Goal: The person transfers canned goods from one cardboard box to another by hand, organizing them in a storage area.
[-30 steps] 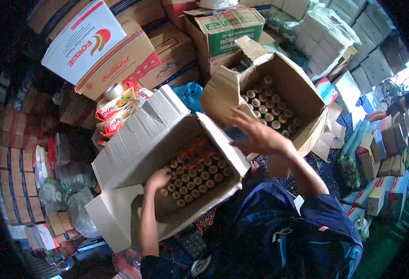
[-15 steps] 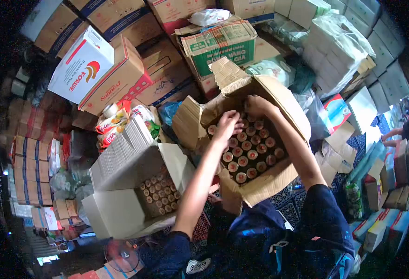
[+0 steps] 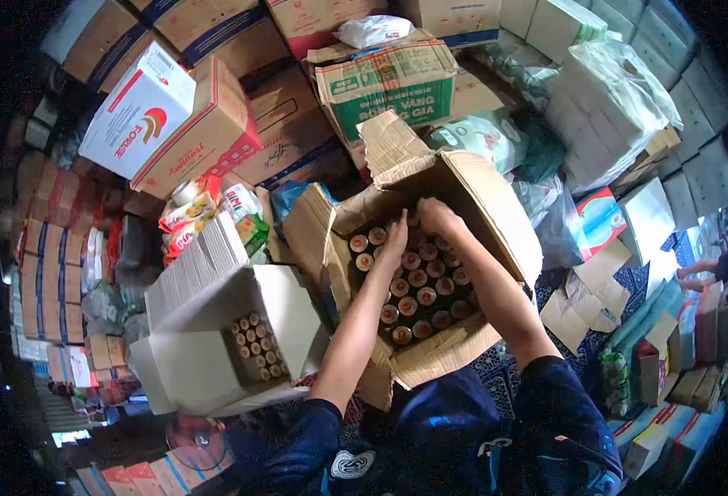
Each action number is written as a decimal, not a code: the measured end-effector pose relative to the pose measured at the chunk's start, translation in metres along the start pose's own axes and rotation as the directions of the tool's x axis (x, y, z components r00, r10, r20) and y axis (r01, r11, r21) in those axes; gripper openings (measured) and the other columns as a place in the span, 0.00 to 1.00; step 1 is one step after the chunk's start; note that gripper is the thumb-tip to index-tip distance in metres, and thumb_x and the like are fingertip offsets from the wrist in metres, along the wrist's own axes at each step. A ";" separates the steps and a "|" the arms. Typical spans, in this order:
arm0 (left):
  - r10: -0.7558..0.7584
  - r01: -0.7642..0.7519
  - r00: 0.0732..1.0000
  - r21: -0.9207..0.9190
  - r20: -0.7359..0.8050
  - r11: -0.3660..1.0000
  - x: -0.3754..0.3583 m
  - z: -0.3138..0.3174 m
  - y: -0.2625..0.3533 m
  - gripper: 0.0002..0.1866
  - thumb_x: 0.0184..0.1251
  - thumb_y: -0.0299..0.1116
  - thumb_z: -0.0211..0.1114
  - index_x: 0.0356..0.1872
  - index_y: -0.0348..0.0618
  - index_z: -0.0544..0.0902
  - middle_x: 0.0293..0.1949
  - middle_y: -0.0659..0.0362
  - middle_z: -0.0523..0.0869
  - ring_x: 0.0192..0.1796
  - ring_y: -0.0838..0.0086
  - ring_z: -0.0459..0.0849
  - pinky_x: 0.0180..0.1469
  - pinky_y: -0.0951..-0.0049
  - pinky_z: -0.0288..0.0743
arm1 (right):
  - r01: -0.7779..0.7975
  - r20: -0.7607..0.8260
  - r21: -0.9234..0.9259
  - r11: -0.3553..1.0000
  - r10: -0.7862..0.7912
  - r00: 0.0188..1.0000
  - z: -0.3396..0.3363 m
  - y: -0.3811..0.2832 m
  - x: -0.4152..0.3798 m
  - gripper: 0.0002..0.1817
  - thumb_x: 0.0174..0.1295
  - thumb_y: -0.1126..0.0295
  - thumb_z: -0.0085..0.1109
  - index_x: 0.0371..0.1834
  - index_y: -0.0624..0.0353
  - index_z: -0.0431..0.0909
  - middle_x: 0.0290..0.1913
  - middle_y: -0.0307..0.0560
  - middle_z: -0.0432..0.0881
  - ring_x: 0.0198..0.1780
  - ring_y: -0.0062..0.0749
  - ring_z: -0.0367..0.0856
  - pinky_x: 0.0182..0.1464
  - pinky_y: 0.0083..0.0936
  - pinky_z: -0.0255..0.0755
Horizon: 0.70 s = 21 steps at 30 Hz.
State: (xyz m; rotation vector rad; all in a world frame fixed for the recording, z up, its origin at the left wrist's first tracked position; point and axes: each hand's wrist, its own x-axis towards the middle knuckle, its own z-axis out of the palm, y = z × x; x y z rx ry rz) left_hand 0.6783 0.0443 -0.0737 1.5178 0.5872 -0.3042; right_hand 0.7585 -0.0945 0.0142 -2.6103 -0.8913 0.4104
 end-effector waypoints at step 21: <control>-0.155 0.157 0.988 0.129 -0.027 0.979 0.007 -0.017 0.000 0.28 0.73 0.44 0.43 0.73 0.51 0.61 0.72 0.55 0.62 0.70 0.62 0.63 0.68 0.52 0.58 | -0.028 0.228 -0.034 0.999 0.035 0.973 -0.022 -0.007 -0.005 0.13 0.50 0.67 0.63 0.39 0.57 0.86 0.42 0.61 0.85 0.49 0.47 0.84 0.49 0.35 0.79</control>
